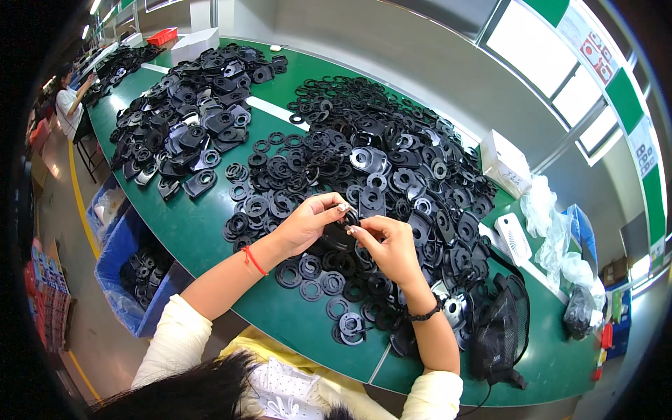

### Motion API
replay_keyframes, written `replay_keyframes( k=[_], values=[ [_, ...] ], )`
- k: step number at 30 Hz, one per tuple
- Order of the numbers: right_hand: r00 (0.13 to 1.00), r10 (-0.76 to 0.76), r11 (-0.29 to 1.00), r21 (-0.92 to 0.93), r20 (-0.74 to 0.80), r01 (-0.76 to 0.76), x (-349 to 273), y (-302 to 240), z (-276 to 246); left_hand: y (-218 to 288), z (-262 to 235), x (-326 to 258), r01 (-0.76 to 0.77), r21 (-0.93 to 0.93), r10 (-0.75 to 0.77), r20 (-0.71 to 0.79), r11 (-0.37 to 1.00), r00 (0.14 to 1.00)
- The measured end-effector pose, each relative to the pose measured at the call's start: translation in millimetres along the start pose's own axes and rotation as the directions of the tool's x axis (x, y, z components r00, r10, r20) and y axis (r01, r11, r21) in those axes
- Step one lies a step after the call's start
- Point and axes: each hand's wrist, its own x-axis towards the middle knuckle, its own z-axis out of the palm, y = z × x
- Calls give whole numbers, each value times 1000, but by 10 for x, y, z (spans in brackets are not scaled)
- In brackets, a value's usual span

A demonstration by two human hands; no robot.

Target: Inspecting and sorting small black plastic industrial components at a workbench.

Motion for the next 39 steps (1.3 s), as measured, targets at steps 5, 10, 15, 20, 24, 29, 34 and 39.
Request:
replay_keyframes(
  k=[5, 10, 15, 20, 24, 29, 34, 39],
  values=[
    [997, -66, 998, -12, -40, 66, -5, 3, 54, 2, 21, 0, -58, 75, 60, -15, 995, 998],
    [999, -40, 997, -66, -24, 39, -15, -43, 126, -110, 64, -23, -194, 302, 219, -49, 933, 975],
    [1000, -21, 993, -118, -15, 19, -19, -17, 157, -170, 159, -79, -179, 544, 339, -207, 819, 918],
    [986, -150, 961, -244, -72, 128, -26, -41, 198, -182, 163, -78, -179, 519, 329, -214, 836, 920],
    [986, -87, 974, -218, -146, 53, 2, -9, 150, -44, 138, -31, -157, 429, 228, -118, 889, 966],
    [979, 104, 984, 162, -177, -75, 42, 81, 56, 140, -64, 37, -62, 667, 125, -46, 742, 991],
    [976, 133, 983, 147, -174, -108, 43, 214, 70, 301, -487, 147, -174, 627, 367, -193, 759, 910],
    [981, 112, 980, 182, -159, -82, 47, 223, 55, 710, -1294, -11, -127, 497, 473, -671, 858, 571]
  ],
)
